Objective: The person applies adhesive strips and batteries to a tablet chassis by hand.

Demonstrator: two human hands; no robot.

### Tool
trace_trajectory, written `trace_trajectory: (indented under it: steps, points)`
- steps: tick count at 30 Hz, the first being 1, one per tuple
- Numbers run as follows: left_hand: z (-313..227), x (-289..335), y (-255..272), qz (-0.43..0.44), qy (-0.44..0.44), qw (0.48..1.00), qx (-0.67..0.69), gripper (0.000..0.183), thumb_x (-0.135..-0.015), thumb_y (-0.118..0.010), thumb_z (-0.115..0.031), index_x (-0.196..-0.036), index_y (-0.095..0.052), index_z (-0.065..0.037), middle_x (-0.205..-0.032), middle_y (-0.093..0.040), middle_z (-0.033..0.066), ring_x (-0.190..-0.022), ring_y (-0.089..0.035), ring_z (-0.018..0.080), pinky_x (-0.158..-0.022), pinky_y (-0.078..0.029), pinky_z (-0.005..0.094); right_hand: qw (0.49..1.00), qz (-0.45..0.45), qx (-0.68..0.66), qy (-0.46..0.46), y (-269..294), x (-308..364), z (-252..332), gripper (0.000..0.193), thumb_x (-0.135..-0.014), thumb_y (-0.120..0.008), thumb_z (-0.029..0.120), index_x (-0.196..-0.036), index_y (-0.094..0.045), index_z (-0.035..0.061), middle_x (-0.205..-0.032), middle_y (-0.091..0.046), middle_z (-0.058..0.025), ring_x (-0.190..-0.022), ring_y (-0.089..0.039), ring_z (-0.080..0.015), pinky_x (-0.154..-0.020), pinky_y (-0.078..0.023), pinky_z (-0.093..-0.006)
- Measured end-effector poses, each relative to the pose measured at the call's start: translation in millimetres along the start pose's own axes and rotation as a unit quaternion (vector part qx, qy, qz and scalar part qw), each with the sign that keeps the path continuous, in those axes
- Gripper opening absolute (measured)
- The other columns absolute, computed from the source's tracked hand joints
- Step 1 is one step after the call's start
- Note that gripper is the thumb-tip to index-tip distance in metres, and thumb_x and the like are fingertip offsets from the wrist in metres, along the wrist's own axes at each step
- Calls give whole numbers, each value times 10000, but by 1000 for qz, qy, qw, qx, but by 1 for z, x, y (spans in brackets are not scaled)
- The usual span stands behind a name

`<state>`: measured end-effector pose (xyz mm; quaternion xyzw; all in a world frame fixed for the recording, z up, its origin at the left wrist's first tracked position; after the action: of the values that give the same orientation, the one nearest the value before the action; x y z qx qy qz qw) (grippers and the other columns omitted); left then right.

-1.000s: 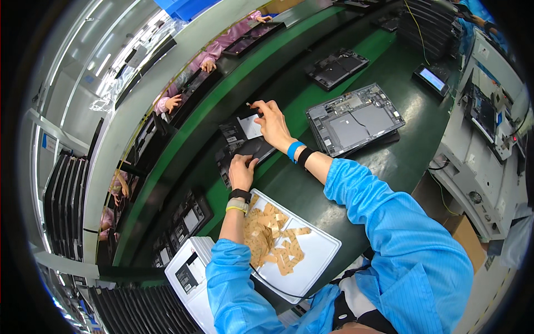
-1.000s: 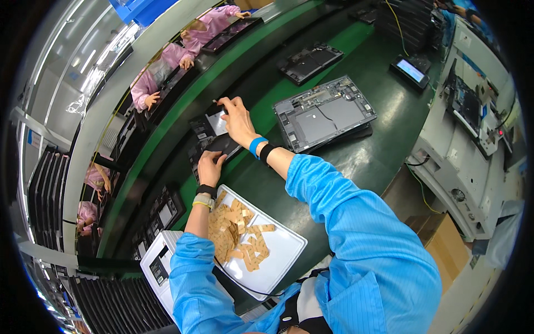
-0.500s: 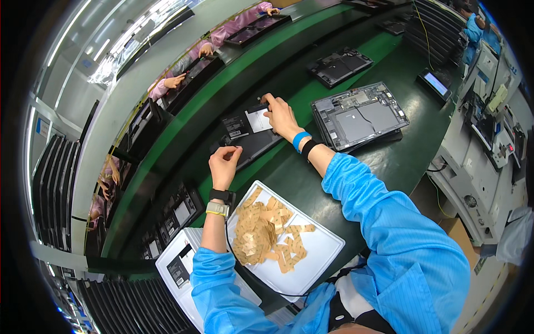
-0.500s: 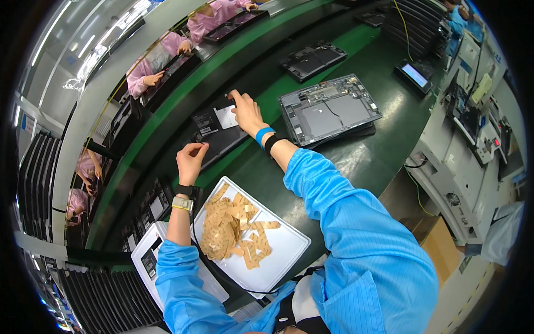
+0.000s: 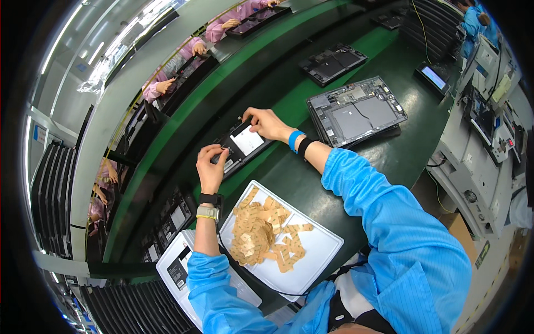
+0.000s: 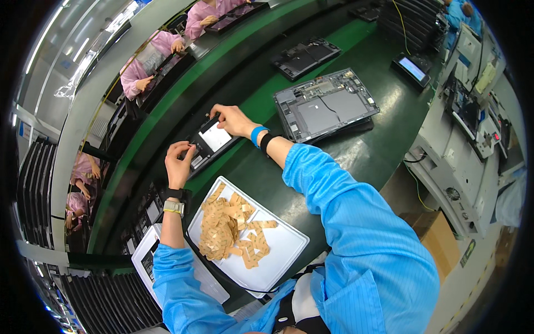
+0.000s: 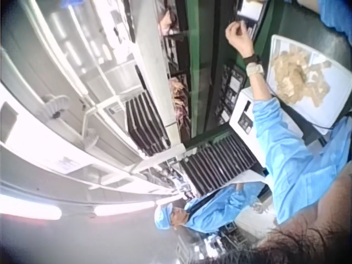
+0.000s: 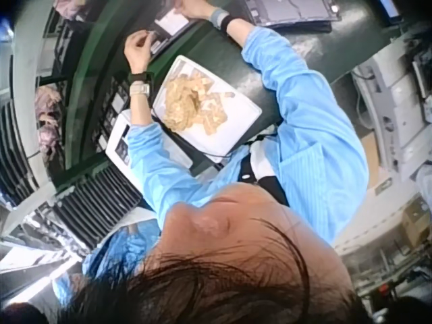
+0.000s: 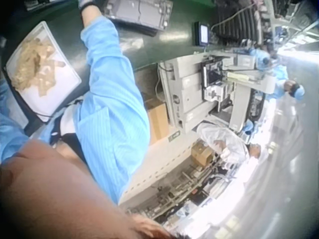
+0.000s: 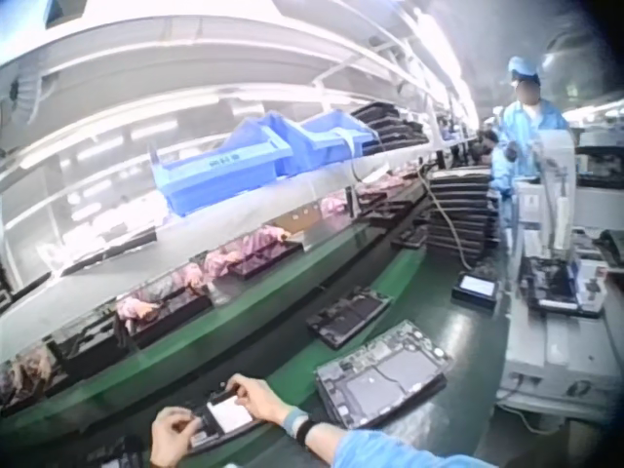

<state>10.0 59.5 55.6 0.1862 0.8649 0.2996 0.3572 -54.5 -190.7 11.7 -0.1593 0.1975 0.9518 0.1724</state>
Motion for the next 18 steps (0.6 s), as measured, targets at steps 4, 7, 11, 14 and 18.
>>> trace_trajectory:
  steps: [4, 7, 11, 14, 18]
  points:
    - [-7, 5, 4, 86, -41, 965, -245, 858, -672, -959, -327, -1409, -596, -78, -1505, -538, 185, -1413, -477, 351, -1117, -425, 423, 995, -32, 69, 58, -8, 0, 3, 388, -831, -762, -2, -1194, -656, 86, -839, -641, -99, -865, -634, -290, -773, -526, -402]
    - [36, 7, -2, 162, 1, 962, -220, 1241, -551, -1007, -405, -1566, -382, -61, -1628, -384, 201, -1507, -349, 371, -1203, -363, 445, 994, 14, 110, 27, -13, 0, 8, 372, -830, -783, 59, -1181, -675, 114, -914, -686, -89, -981, -647, -315, -889, -481, -453]
    - [37, 10, -5, 166, 7, 970, -180, 1252, -525, -1020, -343, -1560, -385, -41, -1603, -420, 189, -1482, -381, 377, -1225, -358, 453, 980, 45, 192, 37, -15, -1, 2, 344, -860, -784, 154, -1190, -689, 141, -976, -703, -54, -1032, -652, -294, -914, -434, -459]
    - [38, 11, -8, 160, 7, 971, -176, 1224, -530, -1020, -324, -1551, -406, -43, -1584, -444, 184, -1470, -401, 372, -1211, -378, 447, 983, 18, 177, 53, -21, -3, -4, 344, -855, -791, 153, -1182, -689, 123, -968, -702, -55, -1051, -643, -294, -913, -438, -457]
    - [40, 9, -4, 168, 11, 966, -196, 1165, -522, -1022, -312, -1515, -468, -57, -1536, -505, 180, -1435, -451, 366, -1190, -406, 445, 986, 40, 154, 45, -23, -5, -6, 383, -840, -803, 150, -1200, -678, 117, -1032, -681, -86, -1101, -616, -328, -936, -471, -458]
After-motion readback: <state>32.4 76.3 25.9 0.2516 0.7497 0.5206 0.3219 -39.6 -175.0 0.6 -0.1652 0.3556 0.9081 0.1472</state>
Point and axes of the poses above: each hand's wrist, its own x-axis away from the middle knuckle, its own y-axis out of the back of the hand, z = x × y, the point moved 1 cm from there along -x, towards the middle knuckle
